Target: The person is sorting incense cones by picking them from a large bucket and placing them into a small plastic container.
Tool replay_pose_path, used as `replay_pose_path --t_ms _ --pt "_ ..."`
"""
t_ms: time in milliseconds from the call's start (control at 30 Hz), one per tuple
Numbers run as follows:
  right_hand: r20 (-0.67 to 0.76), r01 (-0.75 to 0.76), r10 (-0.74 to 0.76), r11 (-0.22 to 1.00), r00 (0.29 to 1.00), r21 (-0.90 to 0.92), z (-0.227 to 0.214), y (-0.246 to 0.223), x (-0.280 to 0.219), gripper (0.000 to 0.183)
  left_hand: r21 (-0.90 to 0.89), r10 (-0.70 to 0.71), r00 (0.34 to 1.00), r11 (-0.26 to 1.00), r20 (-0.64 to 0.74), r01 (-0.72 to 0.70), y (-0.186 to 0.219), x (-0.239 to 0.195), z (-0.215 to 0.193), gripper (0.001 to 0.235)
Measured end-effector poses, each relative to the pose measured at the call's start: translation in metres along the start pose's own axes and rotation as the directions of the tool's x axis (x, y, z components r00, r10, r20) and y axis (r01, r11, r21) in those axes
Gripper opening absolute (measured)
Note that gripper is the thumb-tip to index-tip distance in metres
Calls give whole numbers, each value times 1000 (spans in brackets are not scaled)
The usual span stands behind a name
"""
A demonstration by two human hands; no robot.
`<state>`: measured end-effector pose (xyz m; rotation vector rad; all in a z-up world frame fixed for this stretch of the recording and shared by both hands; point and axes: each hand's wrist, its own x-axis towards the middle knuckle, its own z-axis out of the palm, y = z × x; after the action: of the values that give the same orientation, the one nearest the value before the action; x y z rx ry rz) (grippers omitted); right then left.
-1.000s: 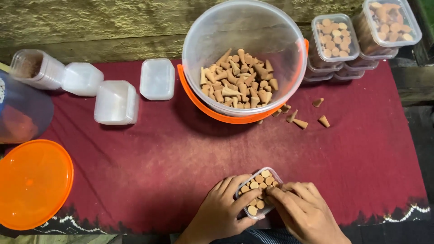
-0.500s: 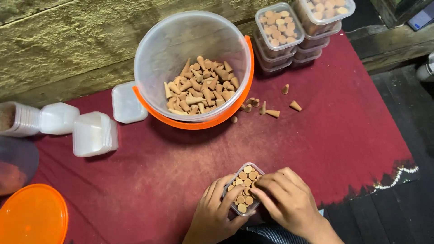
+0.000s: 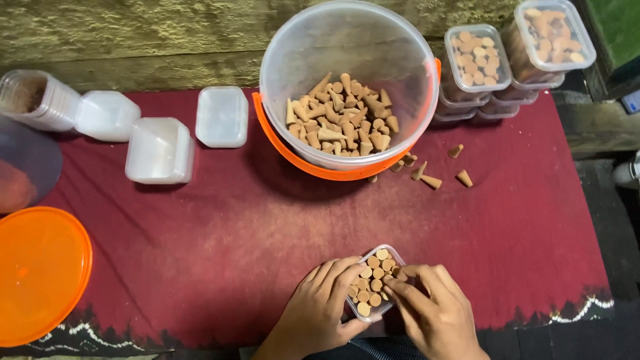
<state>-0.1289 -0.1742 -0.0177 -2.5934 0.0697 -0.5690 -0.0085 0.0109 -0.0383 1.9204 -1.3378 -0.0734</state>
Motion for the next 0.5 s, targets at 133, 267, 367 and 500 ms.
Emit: replay_pose_path --t_ms 133,267,367,500 --pt "-33 -57 57 998 998 7 6 1 1 11 16 1 1000 1000 -7 -1 2 1 1 64" --pt "-45 -202 216 956 975 211 19 10 -4 8 12 5 1000 1000 -27 -5 0 1 5 63" --pt "-73 -242 278 917 958 316 19 9 -2 8 -5 -50 999 999 -11 50 3 1 4 63" --pt "-128 -192 248 920 960 343 12 13 -1 12 20 -24 999 1000 -41 24 1 5 4 64"
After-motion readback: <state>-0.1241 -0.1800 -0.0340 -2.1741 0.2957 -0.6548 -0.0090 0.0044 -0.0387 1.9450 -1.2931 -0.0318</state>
